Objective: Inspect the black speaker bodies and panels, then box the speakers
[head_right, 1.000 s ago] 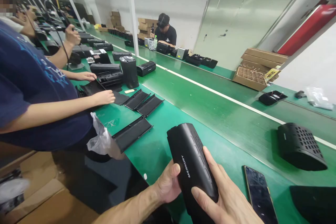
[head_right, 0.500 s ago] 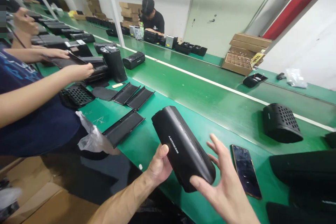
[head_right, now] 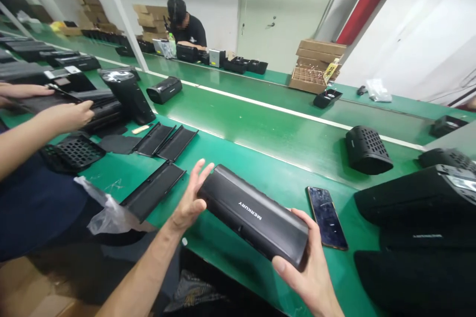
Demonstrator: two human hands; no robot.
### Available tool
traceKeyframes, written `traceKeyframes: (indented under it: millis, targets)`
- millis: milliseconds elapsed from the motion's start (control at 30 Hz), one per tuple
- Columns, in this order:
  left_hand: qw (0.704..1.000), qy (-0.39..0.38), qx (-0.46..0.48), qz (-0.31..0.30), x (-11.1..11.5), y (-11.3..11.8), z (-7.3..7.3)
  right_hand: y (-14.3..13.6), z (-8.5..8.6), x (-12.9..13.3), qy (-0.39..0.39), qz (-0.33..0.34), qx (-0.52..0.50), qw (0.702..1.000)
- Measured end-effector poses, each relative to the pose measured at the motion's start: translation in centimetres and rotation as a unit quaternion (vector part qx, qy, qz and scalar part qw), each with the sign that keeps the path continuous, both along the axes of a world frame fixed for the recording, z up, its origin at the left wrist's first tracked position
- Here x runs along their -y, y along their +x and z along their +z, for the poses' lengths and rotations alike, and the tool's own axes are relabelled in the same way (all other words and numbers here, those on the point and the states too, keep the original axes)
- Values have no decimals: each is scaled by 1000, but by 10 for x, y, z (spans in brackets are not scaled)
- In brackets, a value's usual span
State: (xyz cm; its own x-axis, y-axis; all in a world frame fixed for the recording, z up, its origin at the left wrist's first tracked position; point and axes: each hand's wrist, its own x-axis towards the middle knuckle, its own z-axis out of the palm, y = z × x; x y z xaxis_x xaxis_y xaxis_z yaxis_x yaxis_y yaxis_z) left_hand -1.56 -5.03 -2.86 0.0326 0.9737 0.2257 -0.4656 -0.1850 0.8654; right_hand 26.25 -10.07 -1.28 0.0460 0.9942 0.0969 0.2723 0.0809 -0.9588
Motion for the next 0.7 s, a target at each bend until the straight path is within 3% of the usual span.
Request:
traceKeyframes:
  millis: [133, 300, 533, 600, 700]
  targets:
    - [981, 35, -157, -112, -6, -22, 15, 13, 0, 3, -56, 23, -9, 998]
    - [989, 18, -140, -49, -1, -5, 6, 12, -1, -1, -54, 33, -4, 998]
    - [999, -13, -31, -13, 6, 16, -10, 44, 20, -22, -53, 77, 19, 995]
    - [998, -23, 50, -9, 9, 25, -10, 47, 12, -25, -8, 83, -44, 996]
    - [980, -49, 190, -25, 14, 48, -14, 26, -27, -24, 93, 64, -174, 978]
